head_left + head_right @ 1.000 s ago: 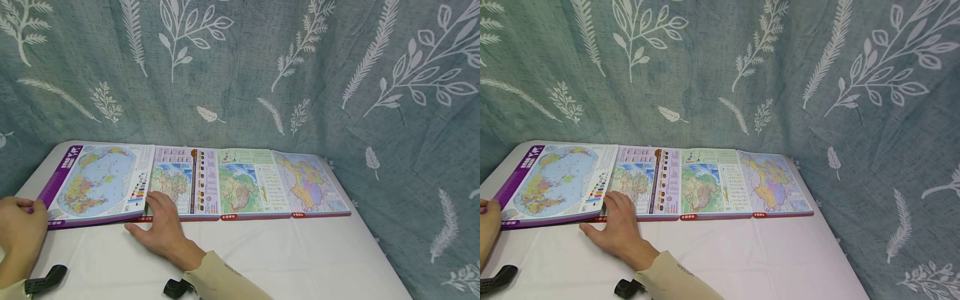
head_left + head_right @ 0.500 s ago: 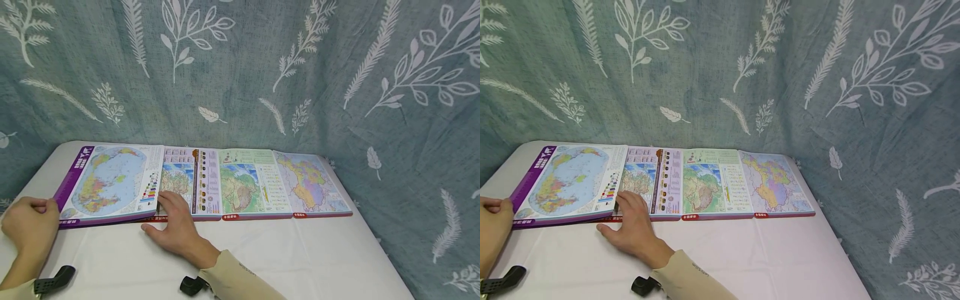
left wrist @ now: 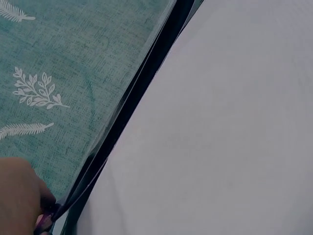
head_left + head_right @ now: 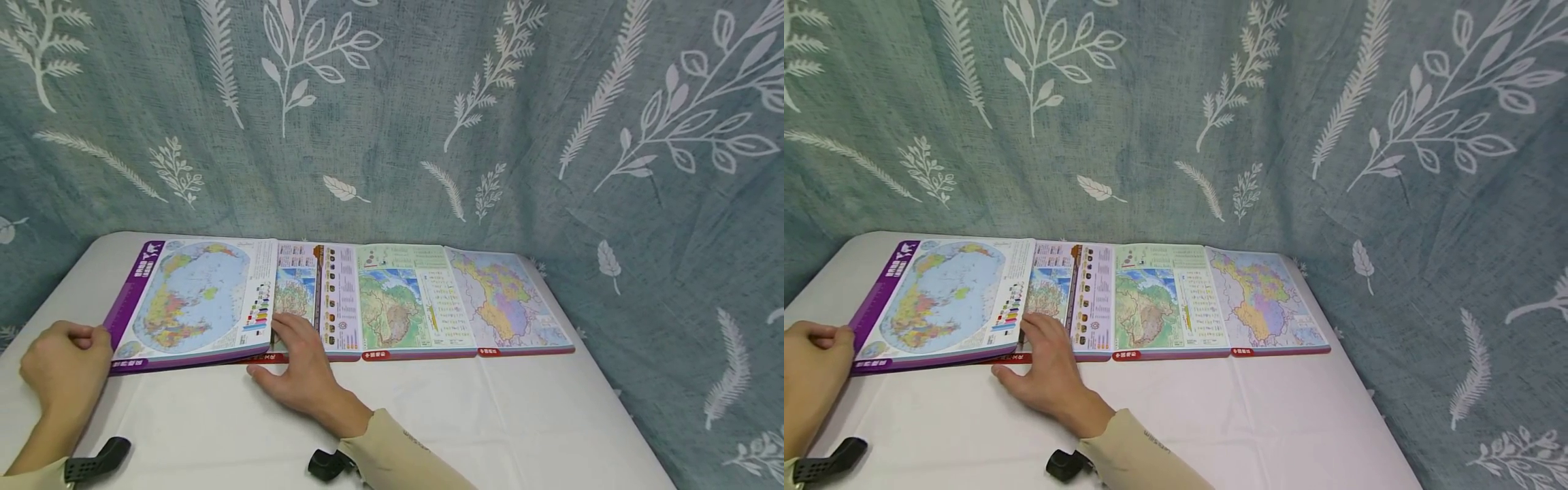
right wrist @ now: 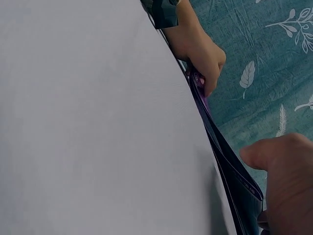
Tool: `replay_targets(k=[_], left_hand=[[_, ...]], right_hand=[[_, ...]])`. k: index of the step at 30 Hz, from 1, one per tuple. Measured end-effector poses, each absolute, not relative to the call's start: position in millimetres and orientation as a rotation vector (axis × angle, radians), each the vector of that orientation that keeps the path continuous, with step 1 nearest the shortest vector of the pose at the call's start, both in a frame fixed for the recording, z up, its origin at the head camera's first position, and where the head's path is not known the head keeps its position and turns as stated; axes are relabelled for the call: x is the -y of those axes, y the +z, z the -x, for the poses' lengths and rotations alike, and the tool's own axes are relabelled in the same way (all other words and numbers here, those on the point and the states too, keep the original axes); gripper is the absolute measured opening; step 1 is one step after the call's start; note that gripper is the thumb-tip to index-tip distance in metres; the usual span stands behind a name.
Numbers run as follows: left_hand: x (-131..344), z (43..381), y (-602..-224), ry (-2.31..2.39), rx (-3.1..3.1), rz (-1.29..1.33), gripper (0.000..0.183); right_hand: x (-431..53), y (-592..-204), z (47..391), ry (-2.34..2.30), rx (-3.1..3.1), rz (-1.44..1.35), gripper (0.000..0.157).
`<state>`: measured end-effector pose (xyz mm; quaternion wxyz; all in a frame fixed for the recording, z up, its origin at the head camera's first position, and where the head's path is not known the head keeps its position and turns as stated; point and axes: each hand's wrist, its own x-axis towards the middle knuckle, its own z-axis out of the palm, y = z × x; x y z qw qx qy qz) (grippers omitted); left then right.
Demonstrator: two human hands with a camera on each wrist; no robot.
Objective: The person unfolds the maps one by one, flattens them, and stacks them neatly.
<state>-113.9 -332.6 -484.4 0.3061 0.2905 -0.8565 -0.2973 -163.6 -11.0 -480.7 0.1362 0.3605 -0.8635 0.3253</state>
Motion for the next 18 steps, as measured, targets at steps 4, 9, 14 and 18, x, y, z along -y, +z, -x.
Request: replay_targets(k=[4,9,14,18], left_hand=[[329.7,114.6,-484.7,-0.802,2.275,-0.726,0.025],[323.6,115.1,-485.0,-0.809,2.293,-0.678,0.025],[317.4,116.1,-485.2,-0.807,2.312,-0.609,0.023],[314.8,117.8,-485.5,-0.805,2.348,-0.555,0.021]], right_hand=[[5.1,-481.1,164.1,0.933,2.504,-1.028,0.069],[-1.9,-481.1,164.7,0.942,2.502,-1.012,0.069],[-9.0,-482.2,166.1,0.968,2.473,-0.994,0.068],[-15.5,-484.2,167.7,0.938,2.451,-0.974,0.067]])
